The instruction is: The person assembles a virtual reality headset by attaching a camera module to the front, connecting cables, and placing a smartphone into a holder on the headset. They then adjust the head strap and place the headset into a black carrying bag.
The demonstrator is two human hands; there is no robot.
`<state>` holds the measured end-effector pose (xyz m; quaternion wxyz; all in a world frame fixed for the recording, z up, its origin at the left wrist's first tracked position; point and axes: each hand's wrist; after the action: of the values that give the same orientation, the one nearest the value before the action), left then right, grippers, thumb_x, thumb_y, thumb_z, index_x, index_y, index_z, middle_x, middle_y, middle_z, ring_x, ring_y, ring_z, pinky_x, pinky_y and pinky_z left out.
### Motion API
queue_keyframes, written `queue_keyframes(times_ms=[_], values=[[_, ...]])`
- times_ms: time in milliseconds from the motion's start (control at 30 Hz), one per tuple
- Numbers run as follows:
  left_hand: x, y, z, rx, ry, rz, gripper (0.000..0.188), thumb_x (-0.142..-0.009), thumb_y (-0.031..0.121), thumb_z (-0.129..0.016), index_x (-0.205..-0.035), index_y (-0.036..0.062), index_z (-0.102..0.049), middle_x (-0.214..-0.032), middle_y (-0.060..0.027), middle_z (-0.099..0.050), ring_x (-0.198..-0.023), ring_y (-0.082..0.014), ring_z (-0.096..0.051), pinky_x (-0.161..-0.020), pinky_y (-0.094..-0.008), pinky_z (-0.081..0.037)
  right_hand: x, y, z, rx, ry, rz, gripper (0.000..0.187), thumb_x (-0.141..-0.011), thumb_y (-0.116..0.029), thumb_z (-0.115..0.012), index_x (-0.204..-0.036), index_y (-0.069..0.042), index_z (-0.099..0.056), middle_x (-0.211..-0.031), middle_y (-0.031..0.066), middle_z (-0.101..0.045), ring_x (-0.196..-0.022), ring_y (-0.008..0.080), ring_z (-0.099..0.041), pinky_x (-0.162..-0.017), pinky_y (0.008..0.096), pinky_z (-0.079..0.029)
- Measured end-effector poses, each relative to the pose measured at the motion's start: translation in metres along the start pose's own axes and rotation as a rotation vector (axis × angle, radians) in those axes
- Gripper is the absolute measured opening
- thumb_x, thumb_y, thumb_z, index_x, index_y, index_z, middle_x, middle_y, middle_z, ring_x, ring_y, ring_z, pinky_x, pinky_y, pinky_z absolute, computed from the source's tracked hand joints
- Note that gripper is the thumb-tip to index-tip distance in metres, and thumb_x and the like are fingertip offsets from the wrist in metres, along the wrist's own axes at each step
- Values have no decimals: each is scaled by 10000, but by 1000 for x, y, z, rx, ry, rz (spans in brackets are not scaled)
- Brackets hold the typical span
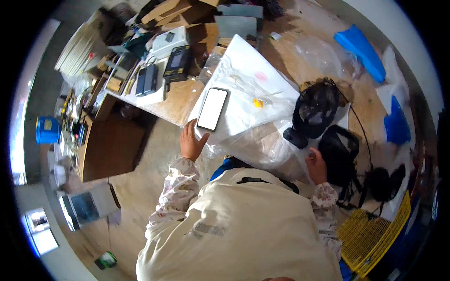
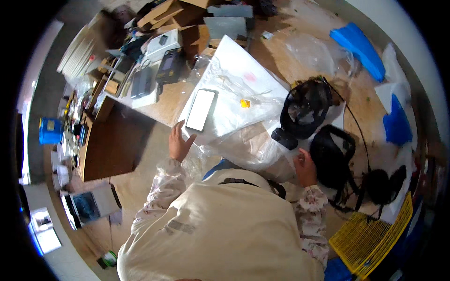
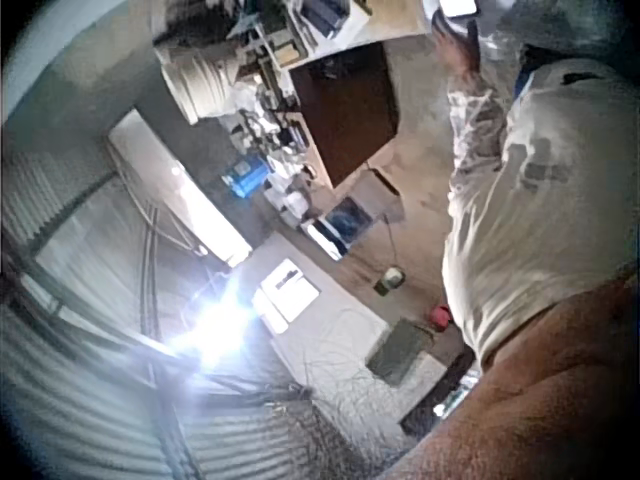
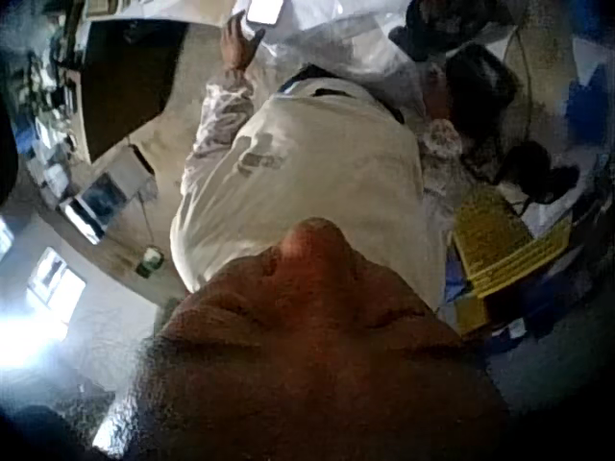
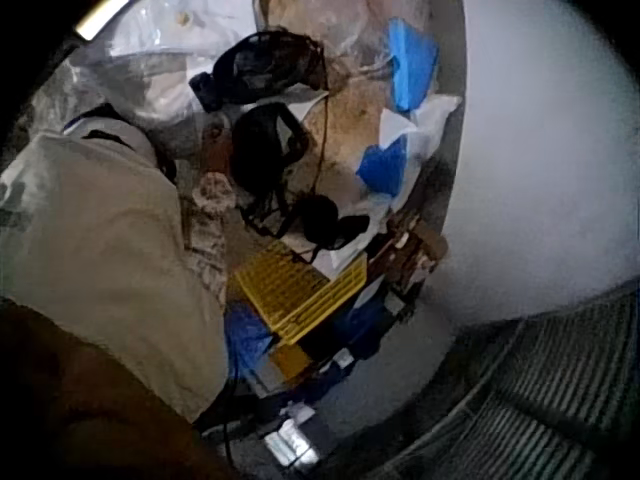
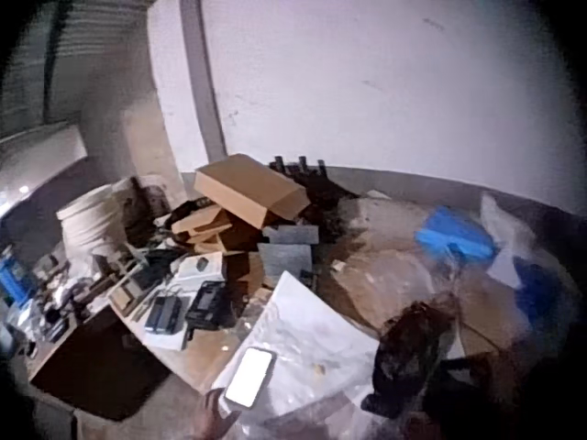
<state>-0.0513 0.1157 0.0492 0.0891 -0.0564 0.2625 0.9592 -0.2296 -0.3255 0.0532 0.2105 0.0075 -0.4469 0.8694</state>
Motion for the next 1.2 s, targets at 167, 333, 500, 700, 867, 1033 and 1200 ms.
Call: queue_keyframes(times_ms=[167, 333, 500, 700, 867, 1033, 1200], values=[[-13, -26, -9, 63, -76, -85, 811, -737, 311, -772, -1392, 58, -366, -1331, -184, -467, -1209, -377, -452, -1007, -459, -374, 4, -8, -27, -44, 143, -196, 570, -803, -210, -695, -1296, -48, -460, -1135, 147, -575, -991, 253, -600, -857, 359, -480], [-22, -25, -14, 100, -123, -158, 838, -741, 312, -771, -1411, 58, -335, -1390, -173, -419, -1273, -363, -393, -1057, -466, -315, -9, 15, -54, 172, 338, 23, 682, -734, -209, -745, -1319, -54, -431, -1268, 176, -509, -1159, 333, -510, -975, 402, -414], [-23, -12, -4, 113, -130, -164, 816, -744, 268, -772, -1404, 50, -344, -1381, -176, -425, -1256, -366, -406, -1048, -462, -325, -32, 3, -57, 113, 264, -59, 691, -718, -203, -759, -1306, -61, -425, -1261, 176, -519, -1177, 347, -496, -993, 405, -400], [-1, -8, -5, 124, -84, -134, 774, -760, 220, -765, -1389, 31, -356, -1354, -201, -434, -1237, -380, -422, -1036, -454, -346, -36, 6, -49, 68, 238, -12, 561, -736, -213, -755, -1210, -56, -499, -1186, 171, -569, -1133, 352, -525, -967, 406, -422], [10, 24, -11, 81, -88, -144, 748, -748, 151, -765, -1377, 32, -378, -1330, -205, -449, -1217, -373, -443, -1018, -441, -372, -29, 4, 9, 231, 422, 232, 342, -809, -194, -689, -1106, -64, -579, -1106, 155, -602, -1044, 346, -566, -911, 401, -450], [6, 66, -23, 155, -106, -206, 673, -735, 79, -751, -1335, 52, -448, -1319, -175, -477, -1210, -352, -468, -1004, -434, -394, -6, 35, 120, 307, 684, 24, 244, -865, -188, -626, -1072, -60, -605, -1047, 140, -627, -1011, 335, -580, -885, 411, -453], [0, 134, -36, 273, -275, -369, 541, -738, 58, -734, -1242, 63, -540, -1305, -181, -507, -1190, -365, -488, -993, -433, -410, 44, 101, 170, 239, 658, -386, 289, -891, -163, -564, -1157, -53, -586, -1124, 163, -609, -1066, 332, -571, -925, 412, -441]])
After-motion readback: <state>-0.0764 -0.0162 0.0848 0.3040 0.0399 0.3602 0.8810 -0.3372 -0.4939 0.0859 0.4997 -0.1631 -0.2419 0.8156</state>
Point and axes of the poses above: each hand's wrist, its own x-axis away from the middle knuckle, its own z-axis out of the back of the hand, y = z × x
